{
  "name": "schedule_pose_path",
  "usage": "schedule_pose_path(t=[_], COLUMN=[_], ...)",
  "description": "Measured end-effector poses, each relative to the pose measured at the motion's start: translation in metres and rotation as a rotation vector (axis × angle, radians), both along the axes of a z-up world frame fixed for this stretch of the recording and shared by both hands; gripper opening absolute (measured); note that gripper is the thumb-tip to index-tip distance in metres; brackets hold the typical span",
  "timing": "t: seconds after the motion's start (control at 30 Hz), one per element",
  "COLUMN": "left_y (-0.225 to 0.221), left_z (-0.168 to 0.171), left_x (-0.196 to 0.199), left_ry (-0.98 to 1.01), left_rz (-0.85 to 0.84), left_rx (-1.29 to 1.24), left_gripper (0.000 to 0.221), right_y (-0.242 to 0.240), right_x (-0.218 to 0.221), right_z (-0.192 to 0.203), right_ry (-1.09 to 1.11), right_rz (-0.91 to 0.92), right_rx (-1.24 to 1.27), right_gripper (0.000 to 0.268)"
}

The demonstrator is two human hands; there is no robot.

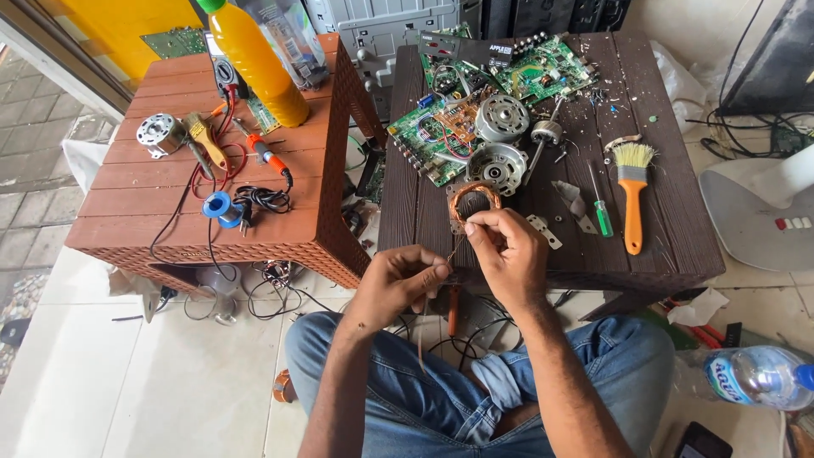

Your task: Unwinding copper wire from an electronic motor stator for salvage or repair

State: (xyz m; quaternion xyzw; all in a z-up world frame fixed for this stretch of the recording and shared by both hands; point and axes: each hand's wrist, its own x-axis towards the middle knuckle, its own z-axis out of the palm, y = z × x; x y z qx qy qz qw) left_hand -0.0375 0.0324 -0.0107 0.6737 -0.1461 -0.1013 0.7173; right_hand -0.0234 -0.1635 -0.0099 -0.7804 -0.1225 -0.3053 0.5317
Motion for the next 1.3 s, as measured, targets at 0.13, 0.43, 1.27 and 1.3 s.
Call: schedule_pose_path(t=[0.13, 0.43, 1.27, 1.3], left_y=[-0.011, -0.035, -0.048, -0.048], left_z=[0.018, 0.058, 0.012, 0.011], left_x=[-0.015, -0.058, 0.032, 0.032], left_ry=[-0.07, -0.112, -0.781, -0.761], left_rz=[0.025, -0.194, 0.239, 0.237], left_rx=[-0.121, -0.102, 0.707, 0.7], left_gripper=[0.016, 0.003, 0.024, 0.025], right_y=[-0.001, -0.021, -0.027, -0.027], right_x=[-0.014, -0.081, -0.086, -0.086], right_z=[0.0, 0.021, 0.016, 0.015], right_ry=[0.024, 0.088, 0.179, 0.174], right_rz=[0.081, 0.256, 0.382, 0.388], right_rx=[0.101, -0.093, 0.292, 0.297], right_gripper=[0.017, 0.048, 0.039, 0.038])
